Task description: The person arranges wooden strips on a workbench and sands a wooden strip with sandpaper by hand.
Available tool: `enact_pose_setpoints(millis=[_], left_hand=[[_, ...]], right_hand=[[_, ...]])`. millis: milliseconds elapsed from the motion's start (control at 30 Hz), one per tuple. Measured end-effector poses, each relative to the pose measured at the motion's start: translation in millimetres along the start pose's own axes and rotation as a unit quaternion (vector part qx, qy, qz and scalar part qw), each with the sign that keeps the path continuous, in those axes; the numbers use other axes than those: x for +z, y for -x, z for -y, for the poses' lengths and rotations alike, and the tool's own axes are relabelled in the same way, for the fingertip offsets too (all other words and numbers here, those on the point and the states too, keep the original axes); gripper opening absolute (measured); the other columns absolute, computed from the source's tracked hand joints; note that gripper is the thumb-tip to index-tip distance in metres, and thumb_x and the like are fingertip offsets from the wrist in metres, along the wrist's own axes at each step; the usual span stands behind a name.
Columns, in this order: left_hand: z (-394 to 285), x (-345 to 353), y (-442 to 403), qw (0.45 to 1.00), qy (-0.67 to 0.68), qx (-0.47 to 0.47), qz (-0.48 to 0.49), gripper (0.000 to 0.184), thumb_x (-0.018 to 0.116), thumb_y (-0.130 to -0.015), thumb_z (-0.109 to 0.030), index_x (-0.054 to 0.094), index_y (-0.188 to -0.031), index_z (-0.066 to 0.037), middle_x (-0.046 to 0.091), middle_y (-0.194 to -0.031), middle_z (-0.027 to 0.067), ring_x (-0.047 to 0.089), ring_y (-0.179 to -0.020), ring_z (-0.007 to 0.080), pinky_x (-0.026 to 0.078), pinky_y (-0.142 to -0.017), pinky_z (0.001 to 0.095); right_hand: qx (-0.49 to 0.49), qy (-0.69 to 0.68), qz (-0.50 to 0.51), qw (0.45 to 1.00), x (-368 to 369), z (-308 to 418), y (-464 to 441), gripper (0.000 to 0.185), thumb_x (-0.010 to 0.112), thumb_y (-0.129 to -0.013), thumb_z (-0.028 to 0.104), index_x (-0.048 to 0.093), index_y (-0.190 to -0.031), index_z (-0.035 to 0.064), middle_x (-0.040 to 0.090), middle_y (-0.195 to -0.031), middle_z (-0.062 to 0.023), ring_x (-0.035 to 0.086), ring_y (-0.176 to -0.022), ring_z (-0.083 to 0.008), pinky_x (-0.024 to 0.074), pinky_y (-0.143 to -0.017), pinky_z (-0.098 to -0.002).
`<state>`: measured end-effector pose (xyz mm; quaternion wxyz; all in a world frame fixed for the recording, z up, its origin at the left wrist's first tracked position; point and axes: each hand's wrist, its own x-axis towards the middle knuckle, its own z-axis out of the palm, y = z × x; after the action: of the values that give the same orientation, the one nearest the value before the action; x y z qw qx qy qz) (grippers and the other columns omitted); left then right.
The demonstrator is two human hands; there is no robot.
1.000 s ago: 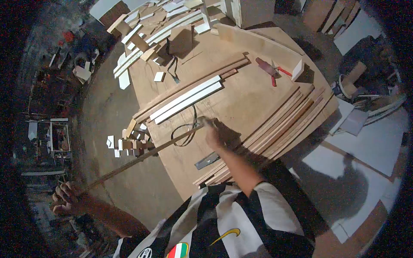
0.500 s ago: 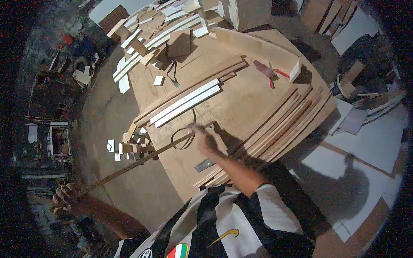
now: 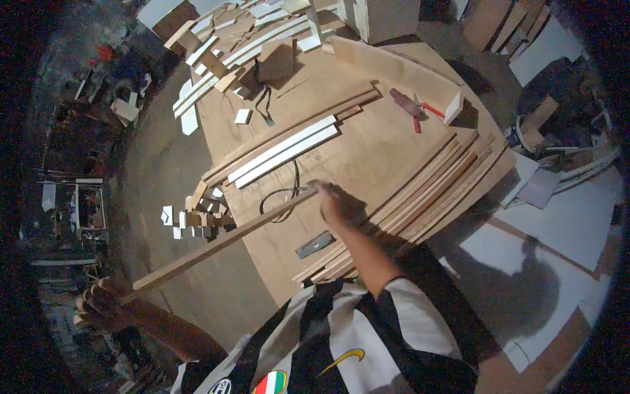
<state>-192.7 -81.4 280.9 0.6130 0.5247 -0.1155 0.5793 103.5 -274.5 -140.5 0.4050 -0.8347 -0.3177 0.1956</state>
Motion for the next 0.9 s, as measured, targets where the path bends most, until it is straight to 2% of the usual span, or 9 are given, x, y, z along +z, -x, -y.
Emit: enact_pose_setpoints(millis=[133, 233, 333, 567, 667, 800, 833, 867, 900], left_hand=[[2, 1, -3, 1.0, 0.01, 0.014, 0.006, 0.026, 0.044, -0.102, -0.025, 0.047, -0.078, -0.014, 0.043, -0.054, -0.0021, 0.041, -0.041, 0.0095, 0.039, -0.049, 0.0259], [4, 7, -2, 1.0, -0.002, 0.013, -0.004, 0.026, 0.046, -0.101, -0.023, 0.047, -0.077, -0.013, 0.045, -0.052, -0.0017, 0.043, -0.04, 0.0087, 0.041, -0.051, 0.0253], [2, 9, -1, 1.0, -0.006, 0.016, -0.005, 0.025, 0.046, -0.1, -0.021, 0.047, -0.076, -0.012, 0.047, -0.051, -0.0015, 0.045, -0.039, 0.0083, 0.042, -0.05, 0.0251], [3, -3, -4, 0.997, 0.031, 0.02, 0.062, 0.024, 0.046, -0.098, -0.024, 0.048, -0.078, -0.013, 0.048, -0.052, -0.0022, 0.043, -0.037, 0.0079, 0.042, -0.048, 0.0252], [1, 1, 2, 0.999, -0.005, 0.048, 0.006, 0.022, 0.047, -0.097, -0.024, 0.047, -0.079, -0.012, 0.047, -0.051, -0.0024, 0.044, -0.038, 0.0075, 0.043, -0.049, 0.025], [-3, -9, 0, 0.999, 0.035, 0.035, 0.01, 0.018, 0.051, -0.095, -0.02, 0.047, -0.079, -0.012, 0.046, -0.05, -0.003, 0.043, -0.036, 0.0067, 0.041, -0.044, 0.0238], [-1, -7, 0, 0.998, 0.039, 0.035, 0.036, 0.017, 0.052, -0.094, -0.019, 0.047, -0.079, -0.013, 0.046, -0.05, -0.0032, 0.042, -0.036, 0.0065, 0.04, -0.042, 0.0233], [-2, -7, 1, 0.998, 0.039, 0.037, 0.035, 0.017, 0.052, -0.094, -0.019, 0.047, -0.079, -0.013, 0.046, -0.05, -0.0032, 0.042, -0.036, 0.0065, 0.04, -0.042, 0.0233], [-3, -7, 2, 0.998, 0.028, 0.027, 0.043, 0.017, 0.051, -0.094, -0.019, 0.046, -0.079, -0.013, 0.047, -0.051, -0.0033, 0.042, -0.036, 0.0063, 0.04, -0.042, 0.0234]], right_hand=[[-0.022, 0.004, 0.013, 1.0, -24, 36, 1, 0.048, 0.027, -0.096, -0.001, 0.06, -0.129, 0.0119, 0.061, -0.129, -0.0157, 0.056, -0.123, -0.0288, 0.0453, -0.102, -0.0357], [-0.151, -0.136, -0.02, 0.979, 7, 39, 17, 0.043, 0.039, -0.088, -0.004, 0.06, -0.125, 0.0015, 0.06, -0.13, -0.0185, 0.055, -0.126, -0.028, 0.0424, -0.107, -0.0368], [-0.011, -0.133, 0.017, 0.991, 8, -4, -9, 0.043, 0.04, -0.089, -0.003, 0.059, -0.128, 0.0018, 0.059, -0.131, -0.0197, 0.057, -0.124, -0.0286, 0.0438, -0.106, -0.0378], [-0.2, -0.126, -0.016, 0.972, -12, 65, 22, 0.04, 0.037, -0.094, 0.0, 0.061, -0.126, 0.0027, 0.063, -0.128, -0.016, 0.06, -0.119, -0.0267, 0.0452, -0.104, -0.0348], [-0.017, -0.141, -0.006, 0.99, -2, 19, 0, 0.041, 0.037, -0.092, -0.001, 0.06, -0.126, 0.001, 0.062, -0.129, -0.0174, 0.058, -0.122, -0.0269, 0.0441, -0.105, -0.0348], [-0.084, -0.141, 0.008, 0.986, -24, 86, 26, 0.039, 0.039, -0.094, 0.001, 0.059, -0.128, 0.0014, 0.061, -0.129, -0.0197, 0.059, -0.121, -0.0304, 0.0457, -0.102, -0.0352], [-0.194, -0.122, -0.054, 0.972, -7, 84, 31, 0.038, 0.04, -0.095, 0.001, 0.058, -0.129, 0.002, 0.06, -0.129, -0.0205, 0.058, -0.121, -0.0321, 0.0454, -0.102, -0.0358], [-0.195, -0.121, -0.053, 0.972, 1, 76, 33, 0.038, 0.04, -0.095, 0.001, 0.058, -0.129, 0.002, 0.06, -0.129, -0.0205, 0.058, -0.121, -0.0321, 0.0454, -0.102, -0.0358], [-0.059, -0.198, 0.001, 0.978, -12, 90, 35, 0.035, 0.041, -0.097, 0.013, 0.061, -0.125, 0.0047, 0.061, -0.126, -0.0198, 0.057, -0.119, -0.0291, 0.0427, -0.103, -0.0353]])
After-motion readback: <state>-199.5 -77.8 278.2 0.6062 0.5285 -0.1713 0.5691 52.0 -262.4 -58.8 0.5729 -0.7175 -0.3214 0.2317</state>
